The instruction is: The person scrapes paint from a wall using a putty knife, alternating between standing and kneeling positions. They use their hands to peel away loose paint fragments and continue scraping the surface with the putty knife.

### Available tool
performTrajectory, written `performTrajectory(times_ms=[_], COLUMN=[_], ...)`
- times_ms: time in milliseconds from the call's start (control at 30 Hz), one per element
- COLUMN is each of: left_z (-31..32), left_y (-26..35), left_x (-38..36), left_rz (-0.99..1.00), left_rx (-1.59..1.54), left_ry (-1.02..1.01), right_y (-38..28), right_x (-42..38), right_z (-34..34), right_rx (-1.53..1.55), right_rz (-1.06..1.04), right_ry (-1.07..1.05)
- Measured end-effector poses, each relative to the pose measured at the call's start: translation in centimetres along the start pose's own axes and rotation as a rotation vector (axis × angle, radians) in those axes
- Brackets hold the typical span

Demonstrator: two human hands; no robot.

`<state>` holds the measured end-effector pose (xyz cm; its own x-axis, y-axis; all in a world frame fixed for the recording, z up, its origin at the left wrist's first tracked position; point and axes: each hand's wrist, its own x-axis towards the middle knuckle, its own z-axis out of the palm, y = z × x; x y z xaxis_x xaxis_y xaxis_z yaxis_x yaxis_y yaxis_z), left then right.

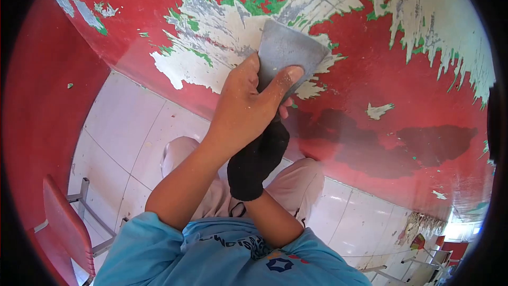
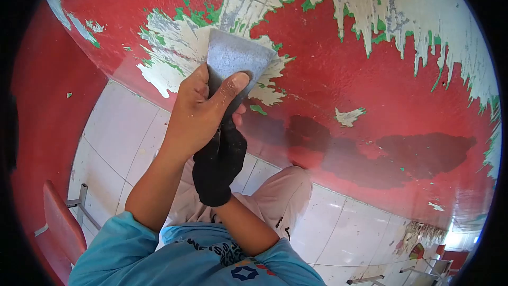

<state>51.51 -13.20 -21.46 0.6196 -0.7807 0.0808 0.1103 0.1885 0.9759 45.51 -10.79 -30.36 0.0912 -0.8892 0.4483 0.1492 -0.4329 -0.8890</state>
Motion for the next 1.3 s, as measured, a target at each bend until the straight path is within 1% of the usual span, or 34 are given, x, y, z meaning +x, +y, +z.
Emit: performTrajectory(times_ms=[33, 67, 133, 167, 233, 267, 300, 333, 367, 400, 433, 467, 500, 533, 600, 667, 700, 733, 767, 800, 833, 867, 933, 967, 1000, 1033, 1067, 1100, 1133, 1167, 1200, 1267, 1300], left_z=[0.0, 0.0, 0.0, 0.0, -0.3, -0.6, -0.7, -0.7, -0.6, -0.5, -0.4, -0.5, -0.7, -0.8, -0.6, -0.1, 0.3, 0.9, 1.3, 1.1, 0.6, 0.0, -1.7, -2.2, -2.9, -4.0, -5.1, -6.4, -7.6, -8.1, -8.6, -9.5, -9.3], left_y=[0.1, 0.2, 0.5, 0.5, 0.4, 0.2, -0.2, -0.5, -0.4, 0.1, 0.5, 0.4, 0.0, -0.4, -0.6, -1.0, -0.3, 1.1, 2.0, 1.7, 0.8, -0.5, -3.6, -5.7, -7.9, -10.1, -12.3, -15.0, -17.1, -17.7, -18.3, -19.9, -20.2], left_x=[-0.2, -0.3, -0.1, -0.1, 0.1, 0.2, -0.1, -0.4, -0.1, 0.2, 0.4, 0.2, 0.1, 0.0, 0.1, 0.3, 0.6, 1.2, 1.5, 1.1, 0.6, 0.0, -1.4, -1.8, -2.3, -2.7, -3.0, -3.4, -4.0, -4.6, -5.2, -6.3, -7.2], left_rz=[0.010, 0.018, 0.025, 0.019, 0.003, -0.005, -0.016, 0.019, 0.077, 0.094, 0.071, 0.026, 0.006, 0.037, 0.098, 0.145, 0.132, 0.172, 0.221, 0.228, 0.158, 0.079, -0.141, -0.168, -0.195, -0.224, -0.242, -0.254, -0.270, -0.336, -0.403, -0.572, -0.565], left_rx=[0.022, 0.042, 0.074, 0.106, 0.117, 0.128, 0.127, 0.134, 0.142, 0.142, 0.177, 0.215, 0.220, 0.216, 0.205, 0.073, 0.073, 0.174, 0.275, 0.274, 0.217, 0.163, 0.248, 0.229, 0.212, 0.254, 0.289, 0.232, 0.168, 0.151, 0.135, -0.029, -0.034], left_ry=[0.006, 0.012, 0.013, 0.016, -0.005, -0.016, -0.011, 0.008, 0.023, 0.021, 0.012, 0.006, 0.008, 0.017, 0.027, 0.025, 0.027, 0.001, -0.027, -0.027, 0.003, 0.028, 0.054, 0.059, 0.061, 0.060, 0.055, 0.067, 0.077, 0.097, 0.119, 0.187, 0.172], right_y=[0.1, -0.1, -1.4, -1.7, -2.0, -0.8, 1.3, 2.2, 2.6, 2.5, 2.6, 2.7, 2.4, 2.2, 2.5, 3.2, 3.5, 3.7, 3.5, 3.1, 3.0, 2.8, 3.1, 4.7, 7.4, 8.7, 8.7, 8.8, 8.8, 8.9, 9.3, 10.2, 9.8], right_x=[0.1, -0.1, 0.0, 0.2, 0.3, -0.2, -1.0, -1.4, -1.4, -1.2, -1.0, -1.2, -1.3, -1.6, -2.1, -1.0, -0.3, -0.5, -1.0, -0.9, -0.2, -0.3, -2.5, -3.9, -5.4, -6.4, -6.6, -6.6, -6.8, -7.0, -7.2, -7.3, -6.8], right_z=[0.3, 0.5, 1.0, 1.2, 1.4, 1.4, 1.1, 0.9, 0.8, 0.7, 0.7, 0.7, 1.0, 1.1, 1.3, 1.7, 1.6, 1.3, 1.0, 0.9, 1.0, 0.7, -0.6, -1.2, -2.0, -2.7, -3.8, -5.3, -6.5, -7.8, -9.0, -10.8, -11.5], right_rx=[-0.053, -0.050, 0.343, 0.342, 0.408, 0.404, 0.277, 0.153, 0.161, 0.343, 0.523, 0.520, 0.372, 0.224, 0.200, 0.184, 0.346, 0.506, 0.502, 0.505, 0.516, 0.524, -0.089, -0.078, 0.014, 0.114, 0.090, 0.056, 0.017, -0.028, -0.039, -0.063, -0.070], right_rz=[-0.069, -0.073, 0.187, 0.185, 0.351, 0.359, 0.287, 0.209, 0.194, 0.282, 0.377, 0.388, 0.329, 0.266, 0.227, 0.168, 0.284, 0.409, 0.422, 0.340, 0.238, 0.220, 0.145, 0.149, 0.346, 0.531, 0.666, 0.795, 0.794, 0.795, 0.778, 0.769, 0.758], right_ry=[-0.028, -0.026, 0.066, 0.072, 0.061, 0.063, -0.017, -0.096, -0.096, -0.133, -0.171, -0.167, -0.144, -0.125, -0.107, -0.075, -0.044, -0.005, 0.000, -0.035, -0.070, -0.067, -0.205, -0.188, -0.238, -0.288, -0.389, -0.492, -0.568, -0.645, -0.627, -0.783, -0.771])
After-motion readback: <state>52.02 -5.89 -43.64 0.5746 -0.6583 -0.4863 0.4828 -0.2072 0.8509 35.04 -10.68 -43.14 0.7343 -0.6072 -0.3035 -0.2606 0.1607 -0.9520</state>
